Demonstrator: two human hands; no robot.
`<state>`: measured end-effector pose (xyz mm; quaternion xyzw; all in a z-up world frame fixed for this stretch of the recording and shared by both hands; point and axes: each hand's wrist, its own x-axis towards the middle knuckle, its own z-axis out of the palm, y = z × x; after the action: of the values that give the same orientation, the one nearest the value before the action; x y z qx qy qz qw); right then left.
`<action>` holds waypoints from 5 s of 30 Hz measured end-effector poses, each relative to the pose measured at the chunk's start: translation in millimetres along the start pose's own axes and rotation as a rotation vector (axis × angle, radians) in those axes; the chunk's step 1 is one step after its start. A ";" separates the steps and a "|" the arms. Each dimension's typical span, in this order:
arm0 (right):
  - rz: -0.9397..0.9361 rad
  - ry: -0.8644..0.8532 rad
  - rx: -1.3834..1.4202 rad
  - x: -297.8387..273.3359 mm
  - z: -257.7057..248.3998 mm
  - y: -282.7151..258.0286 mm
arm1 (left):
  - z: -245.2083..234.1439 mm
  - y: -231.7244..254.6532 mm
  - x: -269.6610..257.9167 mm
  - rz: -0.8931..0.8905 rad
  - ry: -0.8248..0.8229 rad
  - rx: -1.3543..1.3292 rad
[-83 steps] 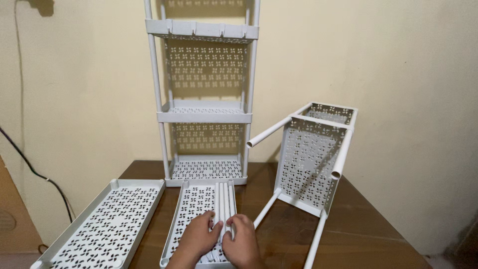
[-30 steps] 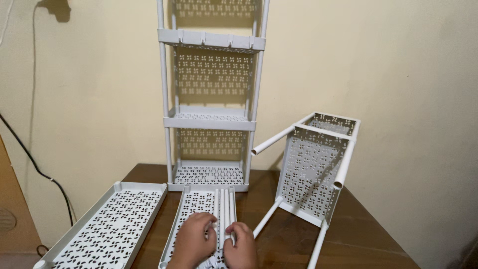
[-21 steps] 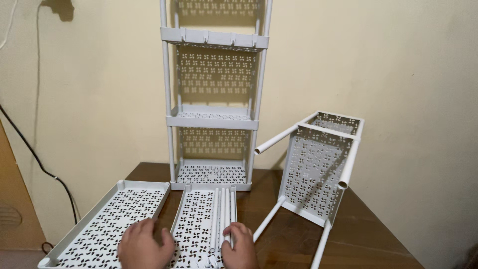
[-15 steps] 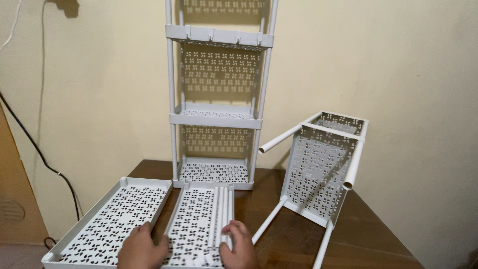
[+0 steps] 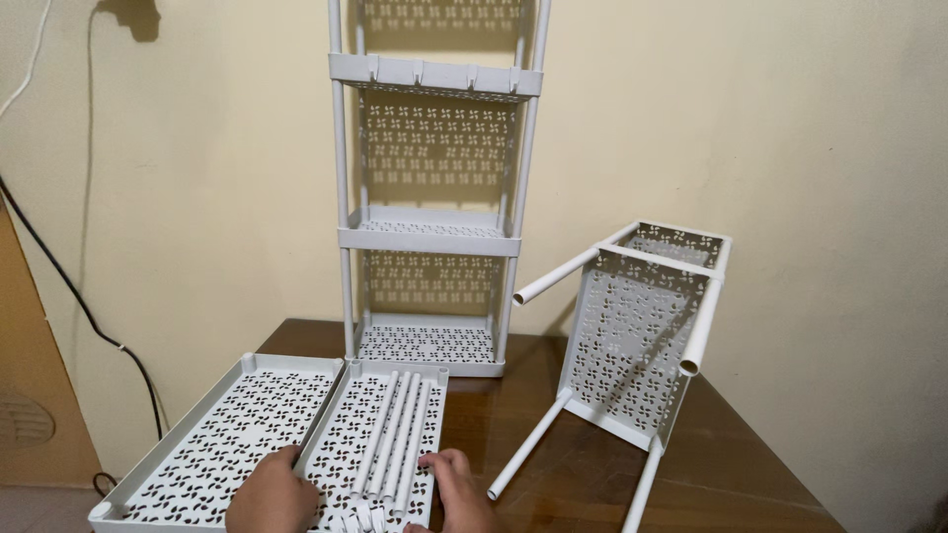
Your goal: The person assembles a white plastic shelving unit by inserting cylindrical rods into perforated panels and connecting them with small white clips. The person repeatedly picks up rods and clips, aligns them with the panel holes, and secures the frame sections together on a wooden table.
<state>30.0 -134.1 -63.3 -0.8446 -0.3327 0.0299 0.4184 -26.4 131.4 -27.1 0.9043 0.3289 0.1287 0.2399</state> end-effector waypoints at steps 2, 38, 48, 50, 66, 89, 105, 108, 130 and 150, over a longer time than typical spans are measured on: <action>-0.069 0.013 0.000 0.3 3.5 5.6 | 2.5 -2.3 2.0 0.005 0.009 -0.025; 0.027 0.566 -0.261 -109.4 -217.1 115.5 | 338.5 200.9 -129.6 1.212 -0.419 -0.068; 0.083 0.481 -0.394 -112.7 -205.3 155.2 | 258.6 229.9 -140.7 1.058 -0.630 0.034; 0.033 0.446 -0.421 -114.8 -198.0 149.9 | 222.5 215.5 -118.0 1.144 -0.690 0.144; 0.202 0.677 -0.306 -98.9 -204.1 194.2 | 261.3 160.1 -66.2 0.876 -0.285 0.028; 0.424 0.558 -0.587 -107.3 -201.2 112.1 | 211.7 146.0 -51.1 0.883 -0.259 -0.001; 0.482 0.449 -0.668 -118.3 -204.6 63.1 | 205.2 170.6 -60.6 0.829 -0.285 0.248; 0.432 0.428 -0.633 -122.4 -206.1 60.4 | 188.9 191.0 -78.6 0.909 -0.378 0.239; 0.436 0.534 -0.602 -120.2 -198.6 75.0 | 175.4 226.0 -121.2 1.279 -0.075 -0.011; 0.329 0.610 -0.654 -120.2 -192.7 75.8 | 101.6 251.3 -132.4 0.951 -0.607 0.200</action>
<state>40.7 -369.5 -20.8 -0.9437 -0.0482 -0.2600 0.1987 47.9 -159.1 6.8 0.9675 -0.1873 -0.0749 0.1526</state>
